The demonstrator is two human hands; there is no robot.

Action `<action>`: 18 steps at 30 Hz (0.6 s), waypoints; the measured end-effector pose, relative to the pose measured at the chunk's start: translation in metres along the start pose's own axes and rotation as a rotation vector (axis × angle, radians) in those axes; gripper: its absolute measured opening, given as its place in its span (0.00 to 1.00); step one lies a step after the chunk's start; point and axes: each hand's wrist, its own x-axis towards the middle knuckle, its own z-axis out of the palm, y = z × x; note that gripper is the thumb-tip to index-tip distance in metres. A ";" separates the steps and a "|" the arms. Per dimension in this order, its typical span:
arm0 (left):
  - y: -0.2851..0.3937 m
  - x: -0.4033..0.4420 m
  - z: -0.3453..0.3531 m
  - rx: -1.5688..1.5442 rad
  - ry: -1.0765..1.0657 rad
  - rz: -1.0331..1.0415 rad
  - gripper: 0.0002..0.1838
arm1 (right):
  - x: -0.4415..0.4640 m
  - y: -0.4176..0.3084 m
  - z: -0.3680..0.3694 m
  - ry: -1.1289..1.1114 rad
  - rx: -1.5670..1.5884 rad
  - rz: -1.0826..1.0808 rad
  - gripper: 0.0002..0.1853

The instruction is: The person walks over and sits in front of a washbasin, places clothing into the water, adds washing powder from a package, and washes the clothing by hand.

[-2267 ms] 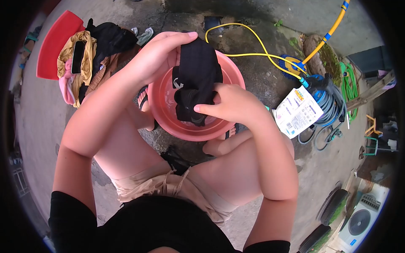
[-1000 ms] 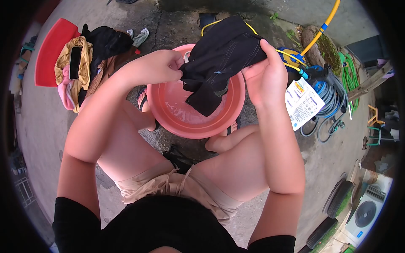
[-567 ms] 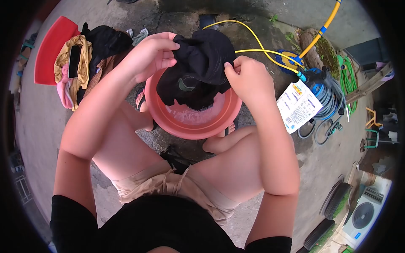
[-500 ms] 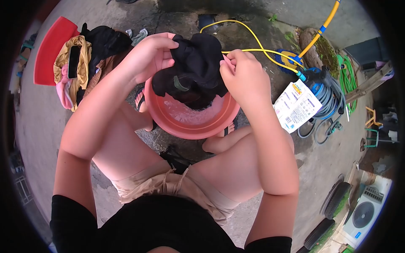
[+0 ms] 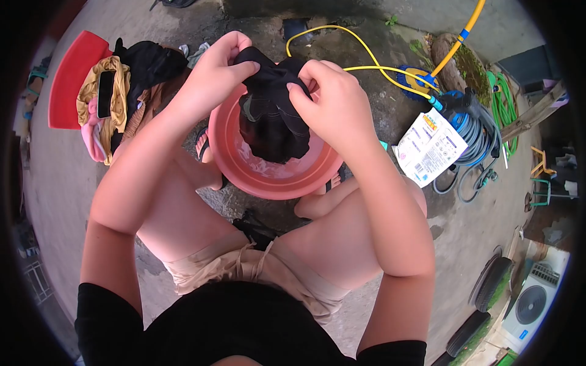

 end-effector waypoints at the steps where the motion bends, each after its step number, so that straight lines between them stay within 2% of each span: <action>1: 0.003 0.000 -0.002 0.046 0.037 0.080 0.08 | 0.001 -0.001 -0.002 0.075 0.016 -0.041 0.11; 3: 0.006 0.001 -0.005 0.139 0.113 0.243 0.08 | 0.002 -0.004 -0.005 0.056 -0.036 -0.083 0.10; 4: 0.012 -0.002 -0.006 0.203 0.095 0.206 0.09 | 0.002 -0.004 -0.006 0.046 -0.062 -0.104 0.10; 7: -0.004 0.001 -0.005 0.519 -0.194 0.116 0.11 | -0.004 0.007 0.000 -0.294 -0.245 0.019 0.10; 9: -0.027 -0.005 0.003 0.707 -0.464 0.007 0.19 | -0.010 0.013 0.012 -0.615 -0.415 0.104 0.11; 11: -0.046 -0.011 0.017 1.010 -0.805 -0.176 0.26 | -0.020 0.038 0.041 -0.967 -0.608 0.261 0.15; 12: -0.049 -0.016 0.022 1.127 -0.947 -0.208 0.25 | -0.021 0.041 0.051 -1.086 -0.623 0.341 0.17; 13: -0.051 -0.020 0.024 1.244 -1.088 -0.242 0.26 | -0.022 0.046 0.053 -1.070 -0.620 0.339 0.17; 16: -0.057 -0.026 0.021 1.176 -1.052 -0.257 0.23 | -0.018 0.049 0.054 -0.979 -0.622 0.340 0.18; 18: -0.055 -0.030 0.013 1.068 -0.857 -0.209 0.22 | -0.002 0.046 0.057 -0.931 -0.635 0.346 0.18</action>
